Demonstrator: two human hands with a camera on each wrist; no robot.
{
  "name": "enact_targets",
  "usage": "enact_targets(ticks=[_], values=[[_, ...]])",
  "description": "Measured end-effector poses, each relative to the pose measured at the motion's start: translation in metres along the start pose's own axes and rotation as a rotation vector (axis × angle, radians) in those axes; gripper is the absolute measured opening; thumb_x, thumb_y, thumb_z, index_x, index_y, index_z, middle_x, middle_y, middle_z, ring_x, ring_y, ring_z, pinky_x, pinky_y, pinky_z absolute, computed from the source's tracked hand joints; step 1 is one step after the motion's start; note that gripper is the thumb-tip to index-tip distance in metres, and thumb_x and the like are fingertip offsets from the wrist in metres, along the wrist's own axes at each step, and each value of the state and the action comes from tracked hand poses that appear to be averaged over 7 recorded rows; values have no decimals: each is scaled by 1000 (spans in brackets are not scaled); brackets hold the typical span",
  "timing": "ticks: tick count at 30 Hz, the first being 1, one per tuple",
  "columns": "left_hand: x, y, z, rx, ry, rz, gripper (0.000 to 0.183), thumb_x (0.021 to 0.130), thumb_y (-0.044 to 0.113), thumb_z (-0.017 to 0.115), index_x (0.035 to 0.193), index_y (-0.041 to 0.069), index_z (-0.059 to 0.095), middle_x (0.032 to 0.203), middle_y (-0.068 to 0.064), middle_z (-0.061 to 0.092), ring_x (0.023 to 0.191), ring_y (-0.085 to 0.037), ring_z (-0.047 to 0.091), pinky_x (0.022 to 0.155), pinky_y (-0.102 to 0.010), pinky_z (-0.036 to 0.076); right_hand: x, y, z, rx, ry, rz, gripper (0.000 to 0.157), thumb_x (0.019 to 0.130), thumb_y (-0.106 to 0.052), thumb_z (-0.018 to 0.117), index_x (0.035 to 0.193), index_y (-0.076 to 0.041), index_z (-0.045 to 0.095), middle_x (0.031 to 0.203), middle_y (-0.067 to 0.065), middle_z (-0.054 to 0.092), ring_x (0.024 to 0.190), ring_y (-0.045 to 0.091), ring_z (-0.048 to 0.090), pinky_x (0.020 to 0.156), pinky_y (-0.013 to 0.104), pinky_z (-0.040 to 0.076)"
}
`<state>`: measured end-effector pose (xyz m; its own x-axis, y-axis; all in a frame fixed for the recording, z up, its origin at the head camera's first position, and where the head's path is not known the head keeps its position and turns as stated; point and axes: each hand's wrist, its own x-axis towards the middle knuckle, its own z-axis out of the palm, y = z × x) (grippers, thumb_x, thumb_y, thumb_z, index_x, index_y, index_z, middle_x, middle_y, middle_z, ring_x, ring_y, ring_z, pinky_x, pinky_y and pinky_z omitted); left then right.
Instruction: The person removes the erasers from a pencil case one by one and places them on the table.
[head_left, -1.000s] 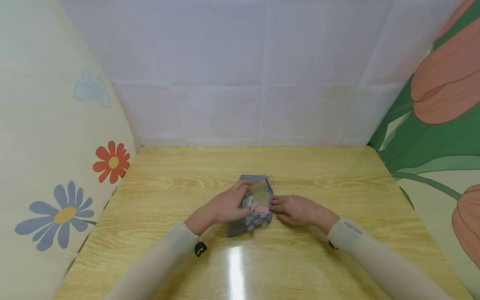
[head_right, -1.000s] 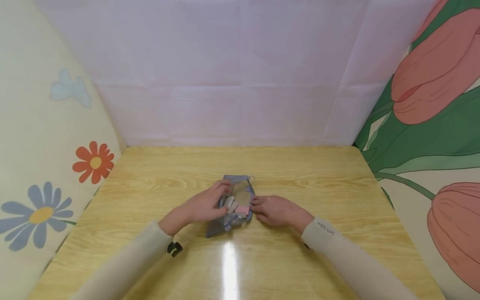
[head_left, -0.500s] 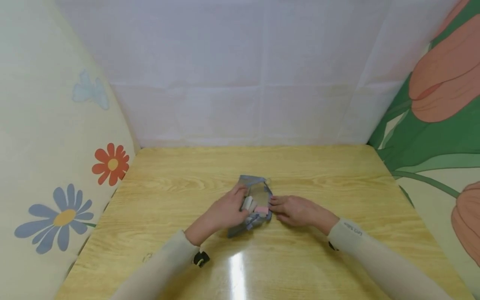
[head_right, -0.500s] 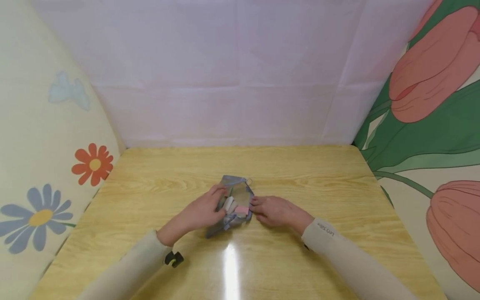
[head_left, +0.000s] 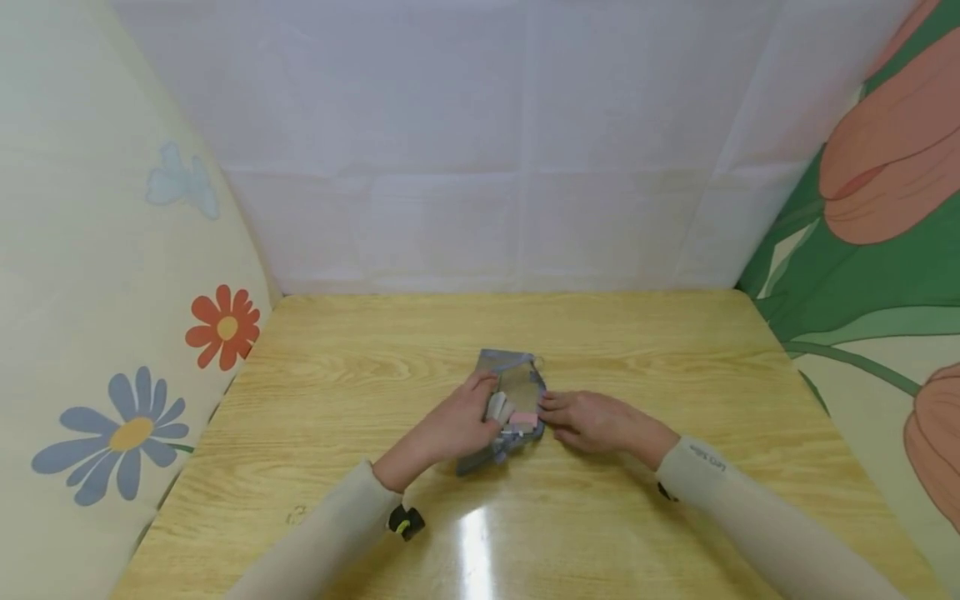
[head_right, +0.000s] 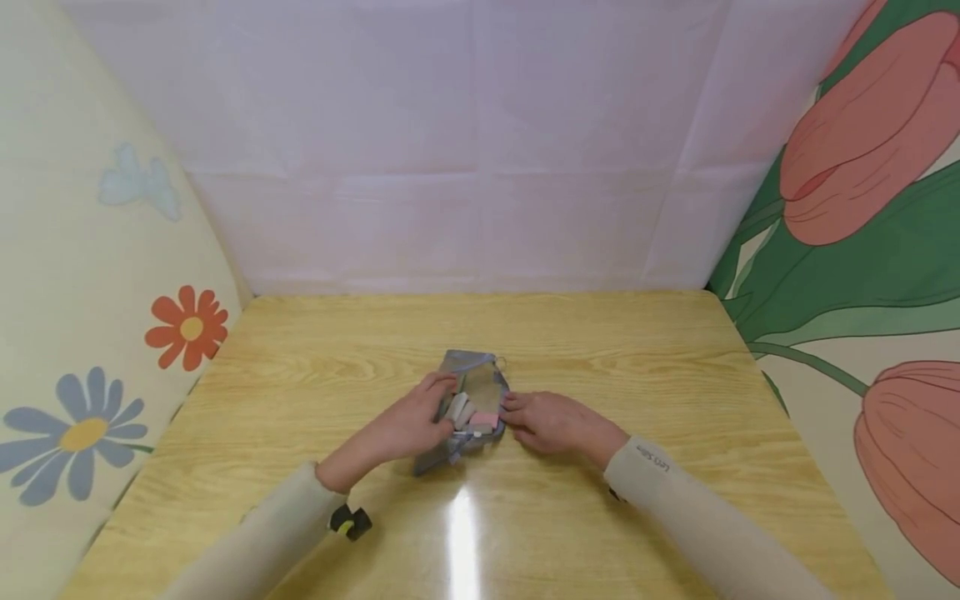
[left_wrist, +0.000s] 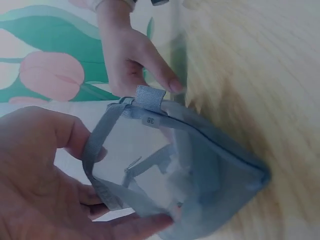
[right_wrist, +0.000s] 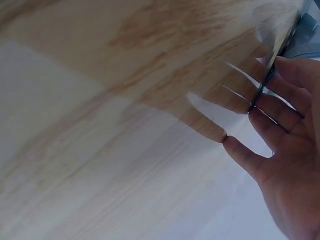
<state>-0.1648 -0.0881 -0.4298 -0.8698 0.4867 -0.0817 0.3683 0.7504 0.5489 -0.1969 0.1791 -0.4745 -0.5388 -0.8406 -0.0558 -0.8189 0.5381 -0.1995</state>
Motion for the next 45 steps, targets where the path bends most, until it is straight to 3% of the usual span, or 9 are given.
enact_targets(ticks=[5,10,15,21,27,33,39,42,45], values=[[0,-8,5,-165,0,-2,67,89,12,61,150,-6,38,158,-17,32,103,-24,57,79,-32,54,0,0,0,14,-3,14,41,100,-20,61,138,-4,61,145,16,55,136,31,51,110,47,43],[-4,-19,12,-309,18,29,69,86,5,60,150,-6,37,157,-18,29,114,-31,55,86,-36,53,-1,-1,-1,34,-8,27,41,100,-19,60,138,-3,61,146,17,55,137,32,51,111,48,42],[-7,-21,12,-220,61,4,69,83,10,61,148,-1,43,156,-12,35,116,-28,57,87,-36,52,-1,-1,-2,28,-12,21,41,101,-18,60,139,-3,61,146,17,55,138,31,50,111,47,41],[-9,-15,5,-167,52,-19,68,84,13,63,147,-1,45,155,-10,39,115,-25,58,87,-37,53,-1,-1,-2,31,-5,18,41,100,-18,60,138,-2,61,145,17,55,137,32,50,111,48,41],[-9,-21,6,-265,44,25,69,82,4,61,148,-5,42,157,-16,34,127,-32,52,97,-42,50,0,-1,-2,32,-8,16,42,101,-18,60,140,-2,60,146,17,55,138,32,50,111,48,41],[-11,-31,17,-392,66,86,79,75,-4,61,150,-8,35,158,-22,26,143,-39,34,114,-53,35,0,-1,0,32,-2,19,42,101,-19,60,139,-2,60,146,17,55,137,31,51,111,47,42],[-14,-39,21,-502,39,67,84,77,-5,60,155,-3,31,161,-17,21,143,-38,31,111,-57,37,0,-2,0,28,7,24,41,101,-19,59,139,-2,60,146,16,55,137,31,51,111,47,42],[-14,-41,20,-486,20,51,84,77,-2,61,156,-1,31,162,-16,21,143,-38,31,111,-58,36,0,-2,0,25,5,24,41,102,-19,58,139,-3,61,146,16,55,137,30,51,111,47,41],[-13,-43,18,-407,13,73,84,76,2,61,155,-2,33,161,-18,23,143,-38,33,114,-58,33,0,-1,0,23,1,23,41,102,-20,58,139,-3,60,146,16,55,137,30,50,111,47,41]])
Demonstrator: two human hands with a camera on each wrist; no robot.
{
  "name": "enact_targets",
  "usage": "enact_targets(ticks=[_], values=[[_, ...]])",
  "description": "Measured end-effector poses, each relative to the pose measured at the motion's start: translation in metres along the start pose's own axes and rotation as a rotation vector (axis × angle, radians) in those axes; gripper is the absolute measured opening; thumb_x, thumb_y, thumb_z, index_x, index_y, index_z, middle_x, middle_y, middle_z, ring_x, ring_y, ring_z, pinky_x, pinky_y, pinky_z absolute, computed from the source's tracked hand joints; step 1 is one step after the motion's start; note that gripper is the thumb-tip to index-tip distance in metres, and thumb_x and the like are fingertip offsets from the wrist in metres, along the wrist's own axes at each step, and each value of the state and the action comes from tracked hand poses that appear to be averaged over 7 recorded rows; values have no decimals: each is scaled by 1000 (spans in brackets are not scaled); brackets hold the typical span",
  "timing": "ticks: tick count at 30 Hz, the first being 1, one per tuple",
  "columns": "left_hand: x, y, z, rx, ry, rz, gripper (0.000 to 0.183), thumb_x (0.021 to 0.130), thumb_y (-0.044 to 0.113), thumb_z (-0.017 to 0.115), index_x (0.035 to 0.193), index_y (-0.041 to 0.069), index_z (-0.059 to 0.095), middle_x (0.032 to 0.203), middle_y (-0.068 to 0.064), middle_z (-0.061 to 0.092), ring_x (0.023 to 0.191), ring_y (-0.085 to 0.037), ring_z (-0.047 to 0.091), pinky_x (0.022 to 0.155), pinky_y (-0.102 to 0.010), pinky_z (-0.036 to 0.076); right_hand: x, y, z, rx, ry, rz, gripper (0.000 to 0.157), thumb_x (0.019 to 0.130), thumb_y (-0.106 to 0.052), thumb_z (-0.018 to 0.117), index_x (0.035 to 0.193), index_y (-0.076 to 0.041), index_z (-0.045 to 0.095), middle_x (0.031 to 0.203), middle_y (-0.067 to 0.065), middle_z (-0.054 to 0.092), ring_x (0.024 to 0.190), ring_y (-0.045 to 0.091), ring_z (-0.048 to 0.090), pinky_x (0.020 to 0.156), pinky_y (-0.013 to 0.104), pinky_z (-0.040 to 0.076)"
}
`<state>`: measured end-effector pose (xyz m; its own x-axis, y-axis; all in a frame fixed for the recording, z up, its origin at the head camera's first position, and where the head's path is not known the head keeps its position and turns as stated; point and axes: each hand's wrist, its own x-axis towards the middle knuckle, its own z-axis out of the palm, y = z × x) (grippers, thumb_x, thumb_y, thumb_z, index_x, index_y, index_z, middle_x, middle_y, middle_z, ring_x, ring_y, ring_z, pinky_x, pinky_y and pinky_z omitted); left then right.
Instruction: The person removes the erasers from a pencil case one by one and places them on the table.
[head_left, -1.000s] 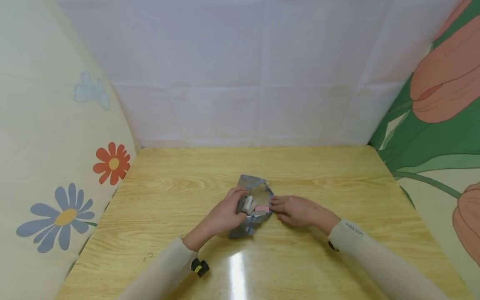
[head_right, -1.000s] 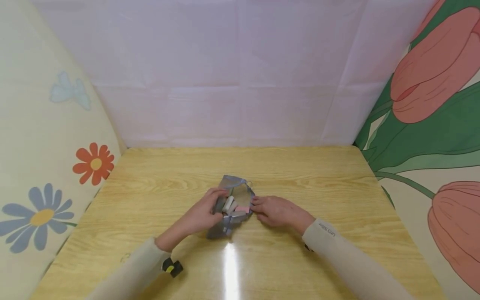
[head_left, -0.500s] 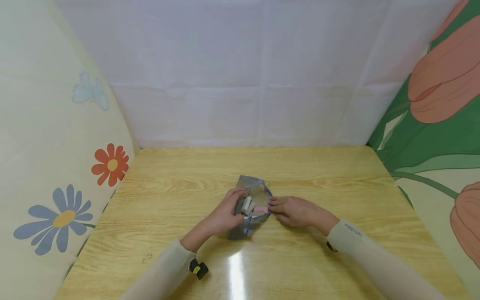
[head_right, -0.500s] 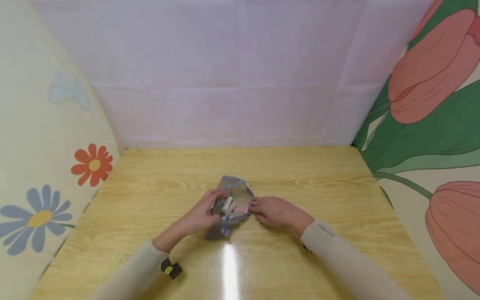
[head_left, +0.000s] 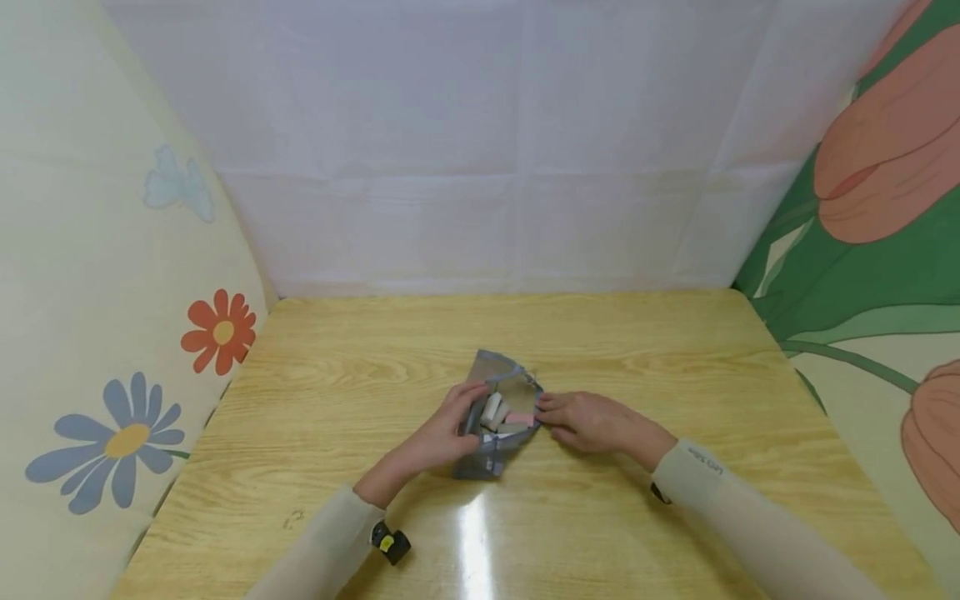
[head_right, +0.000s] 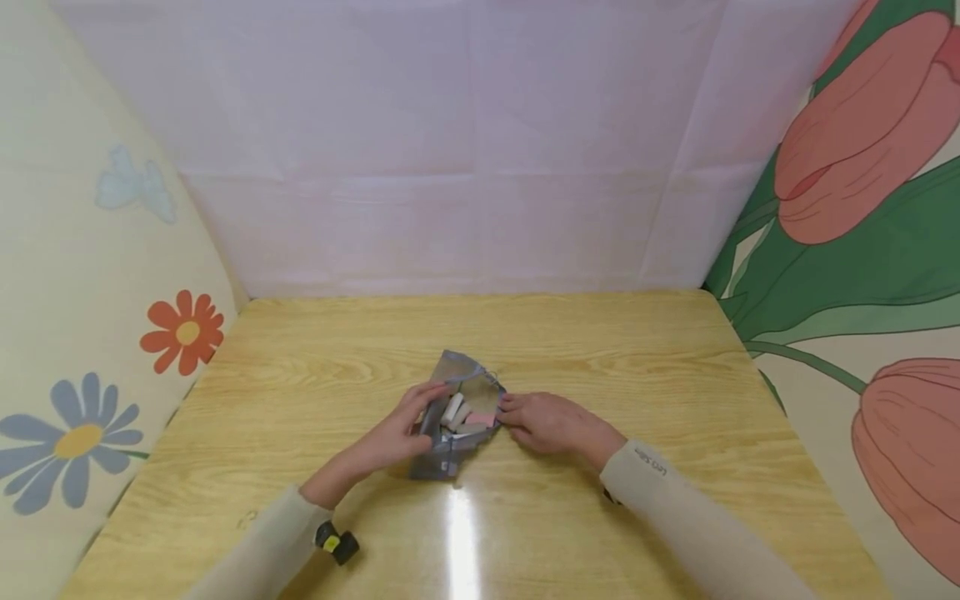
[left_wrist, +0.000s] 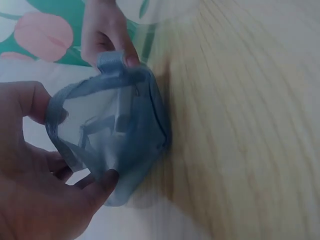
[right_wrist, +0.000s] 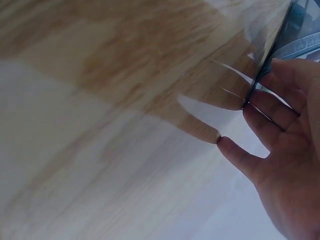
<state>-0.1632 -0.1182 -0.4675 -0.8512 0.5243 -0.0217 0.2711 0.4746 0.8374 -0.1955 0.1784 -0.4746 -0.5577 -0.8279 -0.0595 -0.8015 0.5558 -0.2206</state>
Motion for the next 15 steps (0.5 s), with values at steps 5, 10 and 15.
enact_targets(ticks=[5,10,15], values=[[1,1,-3,100,-32,40,85,76,10,63,154,-3,32,162,-18,22,142,-39,35,113,-57,36,3,-1,1,20,26,12,39,102,-19,58,137,-4,62,145,15,56,136,30,52,111,47,42],[2,1,-4,107,-62,50,90,75,12,65,155,-6,28,163,-20,18,144,-41,31,113,-58,34,8,-4,4,62,92,65,34,100,-18,59,130,-6,68,139,15,61,130,30,57,108,48,44],[2,1,-3,128,-73,28,91,75,13,66,156,-5,27,163,-18,17,145,-39,29,114,-56,34,11,-8,6,106,143,138,32,100,-20,59,127,-7,70,134,15,65,124,32,62,106,49,46]])
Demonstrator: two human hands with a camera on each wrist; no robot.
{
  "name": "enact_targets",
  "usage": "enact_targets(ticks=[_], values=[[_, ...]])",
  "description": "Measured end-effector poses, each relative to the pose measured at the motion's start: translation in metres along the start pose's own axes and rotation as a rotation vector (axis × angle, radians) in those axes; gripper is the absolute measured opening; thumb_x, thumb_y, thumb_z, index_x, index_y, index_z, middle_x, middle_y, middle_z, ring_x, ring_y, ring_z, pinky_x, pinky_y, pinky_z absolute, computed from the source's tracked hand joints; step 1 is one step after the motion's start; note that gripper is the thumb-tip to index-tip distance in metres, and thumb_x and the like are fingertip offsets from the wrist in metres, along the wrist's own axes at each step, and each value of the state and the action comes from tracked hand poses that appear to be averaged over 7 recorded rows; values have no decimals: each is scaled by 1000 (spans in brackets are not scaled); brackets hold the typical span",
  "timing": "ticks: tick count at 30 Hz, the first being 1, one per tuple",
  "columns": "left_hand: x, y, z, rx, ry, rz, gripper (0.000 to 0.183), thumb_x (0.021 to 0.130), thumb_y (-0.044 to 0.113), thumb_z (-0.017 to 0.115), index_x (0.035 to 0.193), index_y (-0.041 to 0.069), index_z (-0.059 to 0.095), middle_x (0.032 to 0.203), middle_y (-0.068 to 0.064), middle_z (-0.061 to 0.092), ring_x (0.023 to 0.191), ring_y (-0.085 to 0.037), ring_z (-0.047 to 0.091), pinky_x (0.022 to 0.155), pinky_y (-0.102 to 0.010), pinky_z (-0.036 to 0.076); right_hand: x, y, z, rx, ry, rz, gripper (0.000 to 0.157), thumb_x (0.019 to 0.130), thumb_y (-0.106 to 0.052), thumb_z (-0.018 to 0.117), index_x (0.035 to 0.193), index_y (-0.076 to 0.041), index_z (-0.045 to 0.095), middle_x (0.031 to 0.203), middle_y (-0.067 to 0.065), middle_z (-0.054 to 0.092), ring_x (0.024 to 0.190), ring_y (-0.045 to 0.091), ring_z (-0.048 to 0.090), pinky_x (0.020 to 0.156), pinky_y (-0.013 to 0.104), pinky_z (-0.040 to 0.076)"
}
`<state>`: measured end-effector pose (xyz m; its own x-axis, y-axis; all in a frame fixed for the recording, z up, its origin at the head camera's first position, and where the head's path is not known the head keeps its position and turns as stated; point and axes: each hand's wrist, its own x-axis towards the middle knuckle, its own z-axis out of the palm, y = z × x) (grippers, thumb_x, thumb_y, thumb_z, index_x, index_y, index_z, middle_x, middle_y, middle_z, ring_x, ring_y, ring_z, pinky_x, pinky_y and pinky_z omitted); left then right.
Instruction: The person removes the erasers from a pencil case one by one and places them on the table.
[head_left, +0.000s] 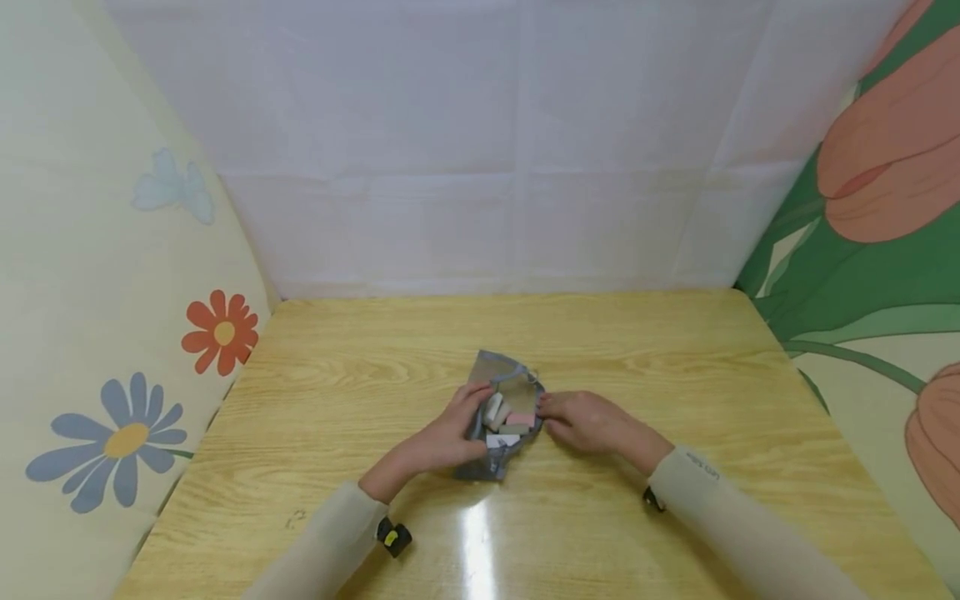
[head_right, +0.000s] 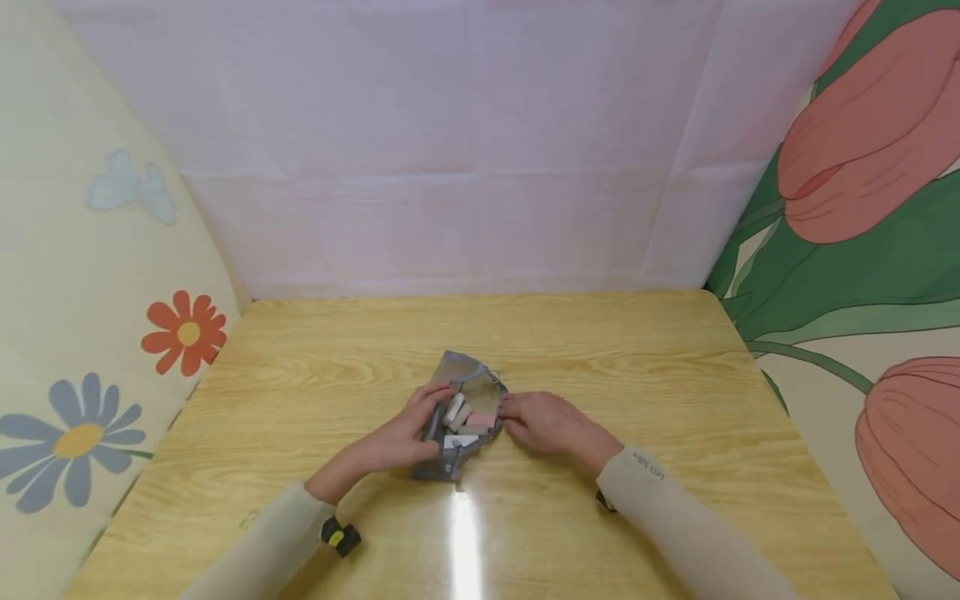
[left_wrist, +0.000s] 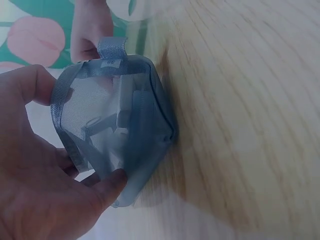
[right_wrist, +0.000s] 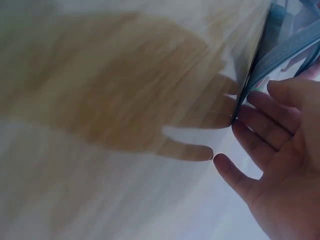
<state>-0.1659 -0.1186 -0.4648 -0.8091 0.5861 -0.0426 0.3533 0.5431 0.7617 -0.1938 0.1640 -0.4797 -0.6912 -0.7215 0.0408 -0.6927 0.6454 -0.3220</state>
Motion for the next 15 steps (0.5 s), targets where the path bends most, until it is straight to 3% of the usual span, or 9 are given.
enact_targets(ticks=[8,15], values=[[0,5,1,3,-10,-27,97,72,16,69,157,-3,26,163,-16,17,144,-37,30,114,-52,35,5,-10,-1,132,47,115,24,98,-26,64,116,-11,73,113,5,74,103,25,69,94,46,54],[1,5,0,11,-35,-55,102,72,17,71,159,-1,21,164,-15,15,145,-35,30,114,-49,36,9,-11,1,148,37,191,30,96,-29,68,121,-12,72,118,6,73,109,26,68,99,47,51]])
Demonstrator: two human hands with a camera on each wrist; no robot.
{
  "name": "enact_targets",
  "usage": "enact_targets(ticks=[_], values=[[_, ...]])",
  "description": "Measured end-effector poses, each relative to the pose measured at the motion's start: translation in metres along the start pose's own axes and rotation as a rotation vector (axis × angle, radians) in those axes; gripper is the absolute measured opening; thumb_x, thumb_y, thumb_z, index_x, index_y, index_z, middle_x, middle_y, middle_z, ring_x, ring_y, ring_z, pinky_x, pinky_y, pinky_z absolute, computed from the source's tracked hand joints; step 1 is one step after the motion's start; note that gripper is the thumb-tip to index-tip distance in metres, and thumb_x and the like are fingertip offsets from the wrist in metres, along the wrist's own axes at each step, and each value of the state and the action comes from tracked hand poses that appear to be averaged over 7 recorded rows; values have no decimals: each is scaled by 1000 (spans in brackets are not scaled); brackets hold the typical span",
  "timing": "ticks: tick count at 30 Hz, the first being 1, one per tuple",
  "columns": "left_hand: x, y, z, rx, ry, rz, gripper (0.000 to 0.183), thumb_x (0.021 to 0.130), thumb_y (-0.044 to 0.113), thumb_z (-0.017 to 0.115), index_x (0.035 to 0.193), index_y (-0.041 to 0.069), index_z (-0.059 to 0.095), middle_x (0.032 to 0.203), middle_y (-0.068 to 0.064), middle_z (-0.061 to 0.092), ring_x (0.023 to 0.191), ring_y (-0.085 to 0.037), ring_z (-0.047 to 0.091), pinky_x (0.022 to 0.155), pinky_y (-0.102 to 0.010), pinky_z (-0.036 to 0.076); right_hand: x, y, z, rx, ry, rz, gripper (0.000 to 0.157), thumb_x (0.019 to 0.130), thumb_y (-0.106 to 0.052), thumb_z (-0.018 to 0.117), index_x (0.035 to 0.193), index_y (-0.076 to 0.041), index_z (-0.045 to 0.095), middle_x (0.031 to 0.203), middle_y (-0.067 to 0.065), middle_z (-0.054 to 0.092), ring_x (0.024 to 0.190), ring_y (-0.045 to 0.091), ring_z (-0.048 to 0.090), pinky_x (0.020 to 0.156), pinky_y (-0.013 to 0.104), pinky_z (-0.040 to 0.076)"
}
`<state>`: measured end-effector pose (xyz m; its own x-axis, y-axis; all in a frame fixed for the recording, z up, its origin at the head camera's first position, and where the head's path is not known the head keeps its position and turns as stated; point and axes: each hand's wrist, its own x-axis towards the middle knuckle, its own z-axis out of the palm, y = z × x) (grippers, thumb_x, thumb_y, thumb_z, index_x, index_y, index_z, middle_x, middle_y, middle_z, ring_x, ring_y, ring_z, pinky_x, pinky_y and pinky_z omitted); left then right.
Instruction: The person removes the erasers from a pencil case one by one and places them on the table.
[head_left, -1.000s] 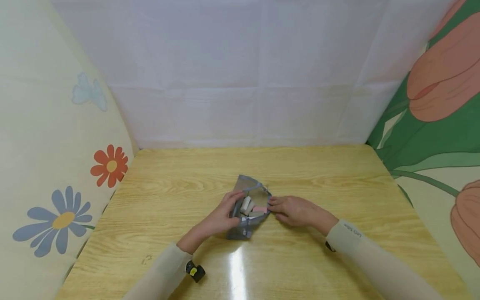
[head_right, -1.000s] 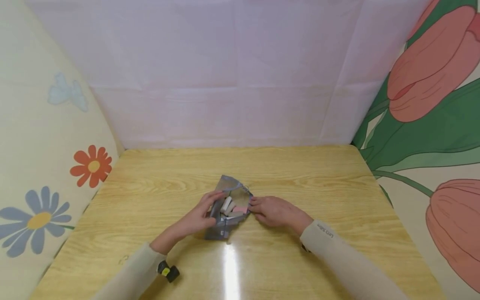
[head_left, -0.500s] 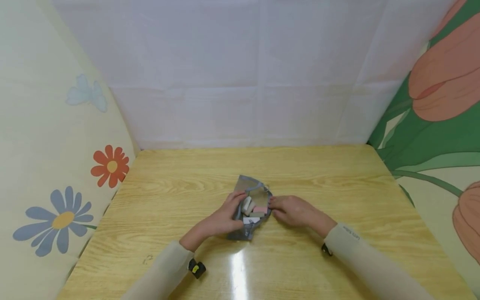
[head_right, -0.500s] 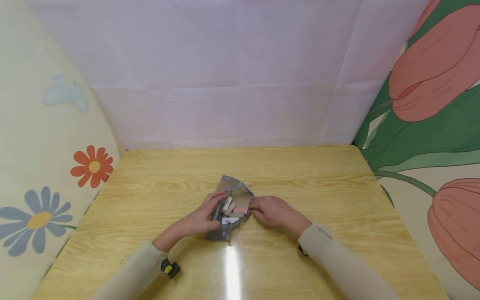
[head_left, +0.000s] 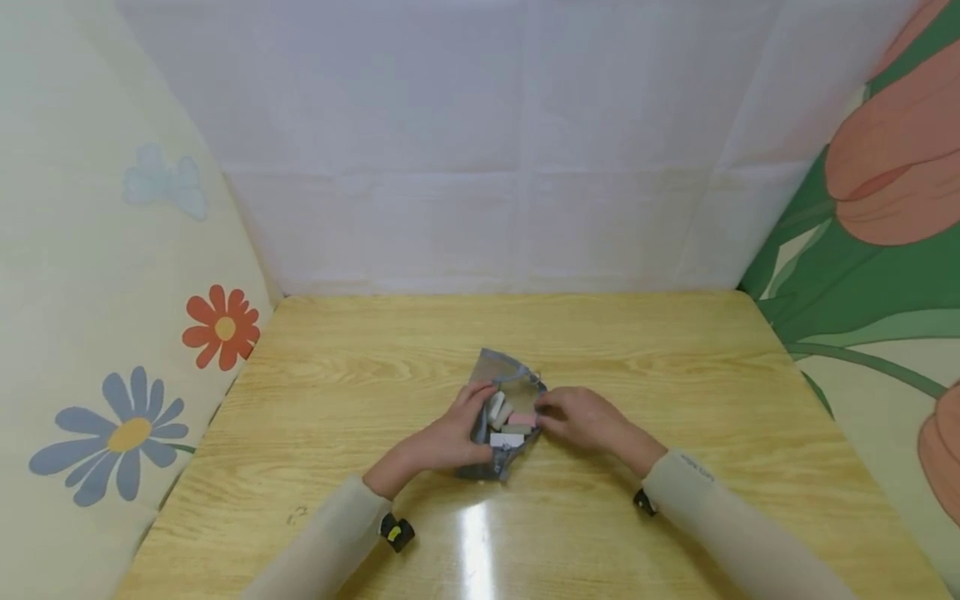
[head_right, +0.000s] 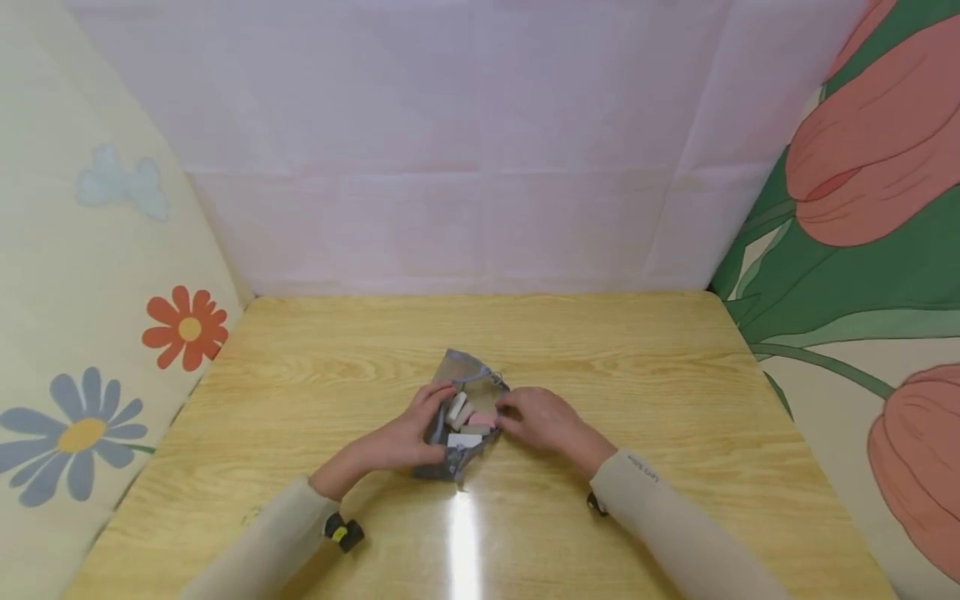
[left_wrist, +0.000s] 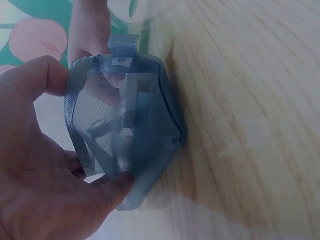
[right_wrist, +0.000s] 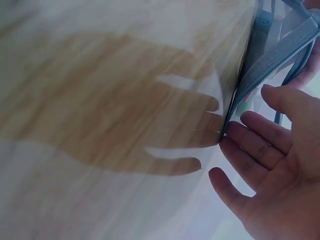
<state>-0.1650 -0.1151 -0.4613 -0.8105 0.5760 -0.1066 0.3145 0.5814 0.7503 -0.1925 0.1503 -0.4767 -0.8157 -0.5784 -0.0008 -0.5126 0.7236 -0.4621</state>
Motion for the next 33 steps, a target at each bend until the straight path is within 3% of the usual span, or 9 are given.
enact_targets(ticks=[7,16,23,33], values=[[2,-1,-2,20,-14,4,103,73,19,73,159,-2,20,164,-15,15,145,-34,30,114,-47,36,0,-1,3,-5,30,-2,33,92,-28,72,120,-12,72,119,8,72,110,27,67,99,47,51],[2,0,-1,43,-12,-10,103,75,23,72,159,-2,19,165,-14,15,144,-32,31,113,-47,37,1,-4,6,-68,59,-53,32,84,-26,79,114,-14,74,113,6,70,100,24,66,88,44,55],[1,2,0,56,-10,-10,101,77,24,72,159,-2,19,165,-15,15,145,-32,31,114,-47,36,2,-6,8,-51,69,-45,31,83,-26,81,110,-12,75,118,10,65,109,29,60,95,50,49],[1,3,2,41,-22,-35,101,78,23,72,160,0,18,167,-12,11,147,-33,28,113,-47,37,4,-3,10,-41,111,-65,24,81,-22,82,100,-9,76,117,11,63,110,30,58,97,47,49]])
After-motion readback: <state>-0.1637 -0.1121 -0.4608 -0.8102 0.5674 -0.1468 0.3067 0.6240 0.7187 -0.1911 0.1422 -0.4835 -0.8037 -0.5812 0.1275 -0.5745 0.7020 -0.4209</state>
